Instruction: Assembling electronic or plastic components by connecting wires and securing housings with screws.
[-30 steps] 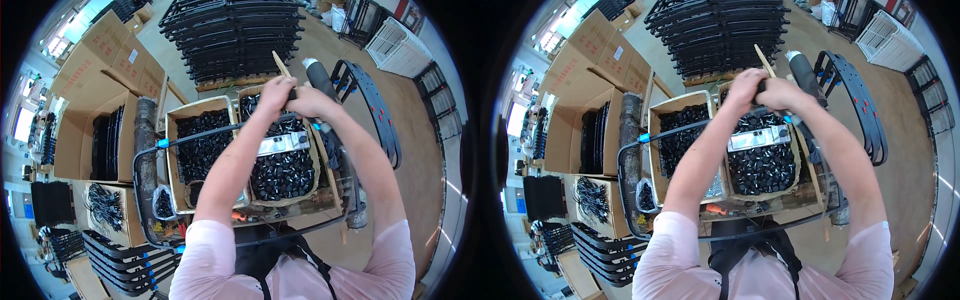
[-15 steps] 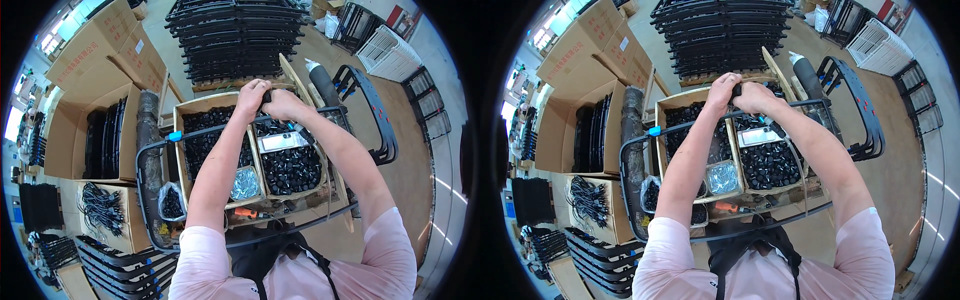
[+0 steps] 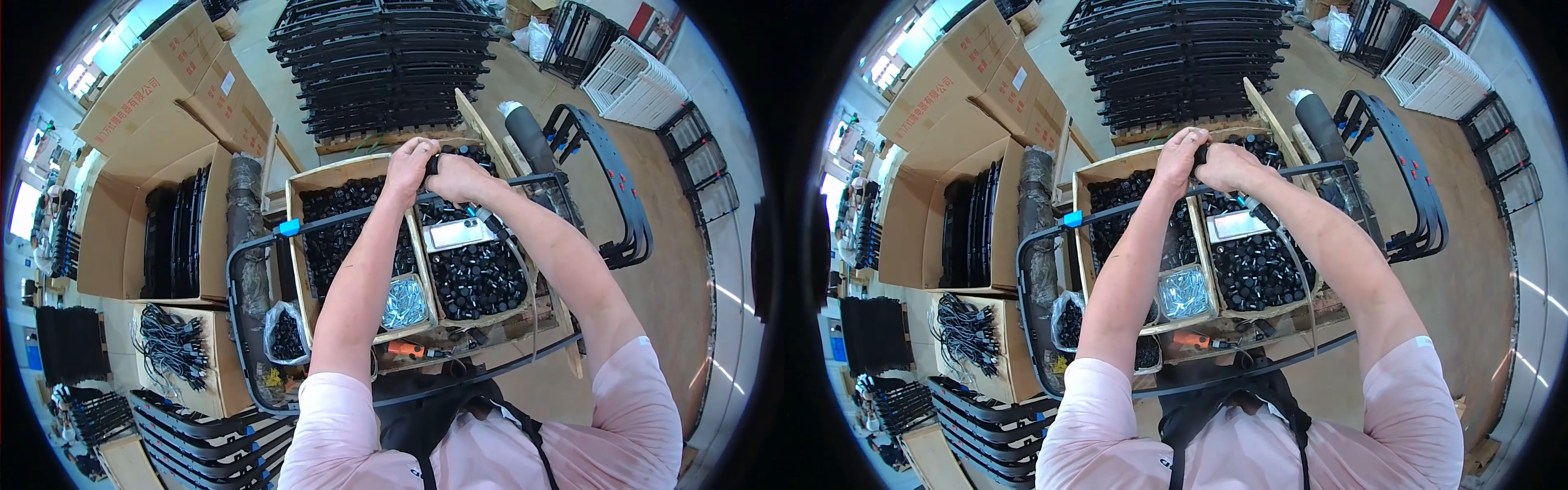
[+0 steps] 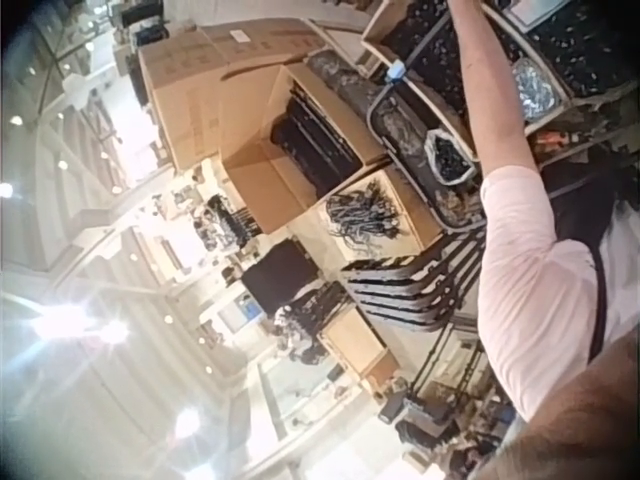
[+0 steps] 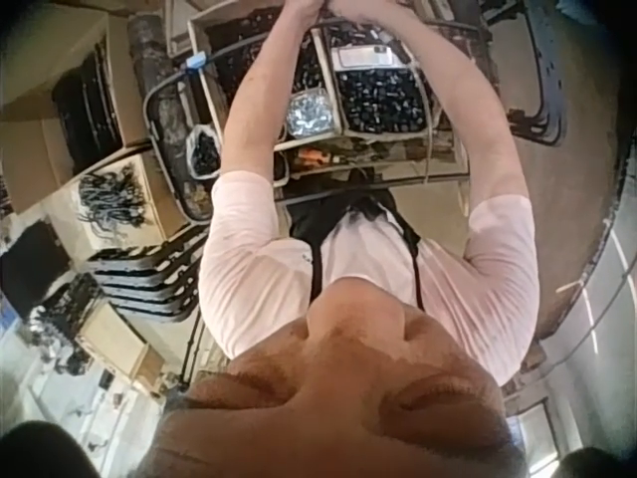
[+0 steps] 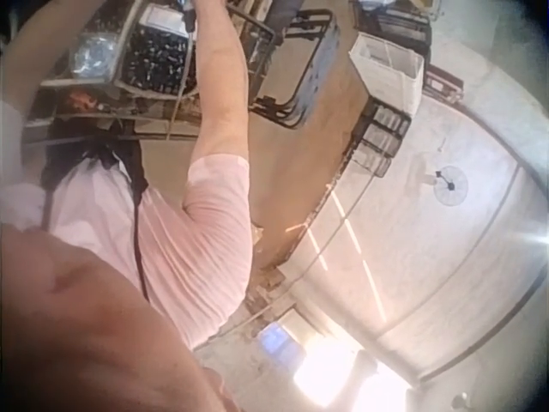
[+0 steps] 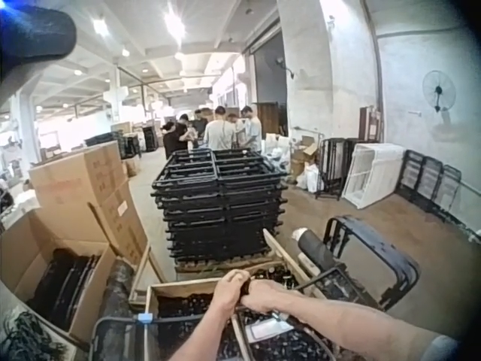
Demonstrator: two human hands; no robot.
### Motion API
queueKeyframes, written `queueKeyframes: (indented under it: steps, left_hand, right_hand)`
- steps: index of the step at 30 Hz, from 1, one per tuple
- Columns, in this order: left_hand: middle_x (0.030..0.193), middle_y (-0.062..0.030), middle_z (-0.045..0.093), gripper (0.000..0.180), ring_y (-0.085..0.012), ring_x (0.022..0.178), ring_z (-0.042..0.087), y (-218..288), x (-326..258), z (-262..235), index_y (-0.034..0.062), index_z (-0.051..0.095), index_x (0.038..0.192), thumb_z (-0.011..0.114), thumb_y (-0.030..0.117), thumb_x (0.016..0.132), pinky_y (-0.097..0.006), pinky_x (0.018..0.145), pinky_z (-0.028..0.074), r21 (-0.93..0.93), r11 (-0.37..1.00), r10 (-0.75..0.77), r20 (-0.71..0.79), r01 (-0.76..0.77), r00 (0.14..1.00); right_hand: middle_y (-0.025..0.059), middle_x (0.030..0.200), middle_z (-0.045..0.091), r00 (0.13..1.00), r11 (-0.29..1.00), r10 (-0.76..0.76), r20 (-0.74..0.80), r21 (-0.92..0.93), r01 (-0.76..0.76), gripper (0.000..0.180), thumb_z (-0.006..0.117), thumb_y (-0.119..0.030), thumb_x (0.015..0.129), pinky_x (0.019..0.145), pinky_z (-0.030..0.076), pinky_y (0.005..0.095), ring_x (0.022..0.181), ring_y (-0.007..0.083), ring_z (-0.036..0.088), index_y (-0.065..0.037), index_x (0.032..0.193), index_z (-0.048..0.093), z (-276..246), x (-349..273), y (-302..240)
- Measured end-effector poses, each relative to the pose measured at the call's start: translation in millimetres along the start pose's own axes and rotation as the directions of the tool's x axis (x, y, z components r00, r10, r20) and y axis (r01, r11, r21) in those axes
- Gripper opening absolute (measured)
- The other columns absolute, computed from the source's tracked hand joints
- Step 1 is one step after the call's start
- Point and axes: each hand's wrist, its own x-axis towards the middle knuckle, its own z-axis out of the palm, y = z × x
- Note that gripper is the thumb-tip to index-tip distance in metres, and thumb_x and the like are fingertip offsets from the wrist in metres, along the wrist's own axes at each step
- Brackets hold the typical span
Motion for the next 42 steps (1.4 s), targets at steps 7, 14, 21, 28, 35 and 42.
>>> queueKeyframes:
  steps: [7,14,21,28,35,42]
  left_hand:
    - [0.098,-0.0009,0.067,0.017,-0.0115,0.091,0.061,-9.3,-1.7,0.4,0.0053,0.072,0.105,0.067,0.021,0.1,-0.029,0.084,0.05,-0.035,0.999,0.023,-0.011,-0.024,1.0]
    - [0.098,-0.0013,0.069,0.019,-0.0127,0.091,0.062,-9.7,4.9,-6.3,0.0063,0.071,0.106,0.068,0.024,0.101,-0.032,0.083,0.051,-0.064,0.998,0.006,0.013,-0.005,1.0]
    - [0.095,-0.0012,0.069,0.02,-0.0125,0.09,0.062,-2.0,10.0,-3.0,0.0069,0.072,0.099,0.07,0.026,0.1,-0.031,0.084,0.051,-0.041,0.998,-0.041,0.037,0.042,0.998]
    - [0.093,-0.0019,0.069,0.016,-0.0126,0.086,0.063,14.9,21.3,-14.0,0.0054,0.072,0.099,0.067,0.021,0.102,-0.031,0.08,0.053,-0.06,0.995,0.091,0.101,-0.085,0.991]
    - [0.093,0.0,0.067,0.017,-0.0105,0.087,0.06,34.0,-78.4,29.2,0.0038,0.07,0.101,0.067,0.021,0.102,-0.03,0.08,0.051,-0.05,0.997,-0.053,0.21,0.065,0.976]
    - [0.096,-0.0001,0.067,0.021,-0.0091,0.088,0.058,6.2,-245.6,85.3,0.0035,0.069,0.108,0.068,0.024,0.103,-0.028,0.082,0.05,-0.136,0.955,-0.214,0.295,0.262,0.931]
  right_hand:
    - [0.0171,0.077,0.074,0.99,0.958,0.067,0.121,0.269,-0.097,0.026,0.066,-0.019,0.076,0.067,0.057,0.0382,0.068,0.0273,0.072,0.005,0.083,0.075,10.6,23.9,15.3]
    - [0.0182,0.076,0.074,0.998,0.946,-0.02,0.067,0.325,-0.003,0.023,0.066,-0.009,0.064,0.06,0.053,0.0374,0.069,0.0254,0.072,0.008,0.078,0.074,12.0,36.7,8.7]
    - [0.0181,0.08,0.073,0.996,0.894,0.019,0.086,0.445,-0.056,0.02,0.064,-0.002,0.061,0.055,0.054,0.0389,0.066,0.0273,0.071,0.006,0.078,0.071,7.3,39.8,10.6]
    - [0.0161,0.074,0.071,1.0,0.932,0.017,0.014,0.362,-0.02,0.017,0.064,-0.002,0.059,0.057,0.054,0.0377,0.064,0.0252,0.07,0.004,0.074,0.07,-8.3,28.0,-9.7]
    - [0.0147,0.073,0.075,0.999,0.997,0.045,0.014,0.06,-0.046,0.026,0.064,-0.023,0.078,0.07,0.059,0.0418,0.072,0.0277,0.076,0.0,0.072,0.074,-6.0,-102.5,-8.3]
    - [0.0312,0.088,0.072,0.994,0.994,0.031,0.103,-0.105,-0.02,0.045,0.063,-0.033,0.079,0.083,0.057,0.0512,0.088,0.0463,0.072,0.009,0.088,0.073,43.3,-257.7,24.5]
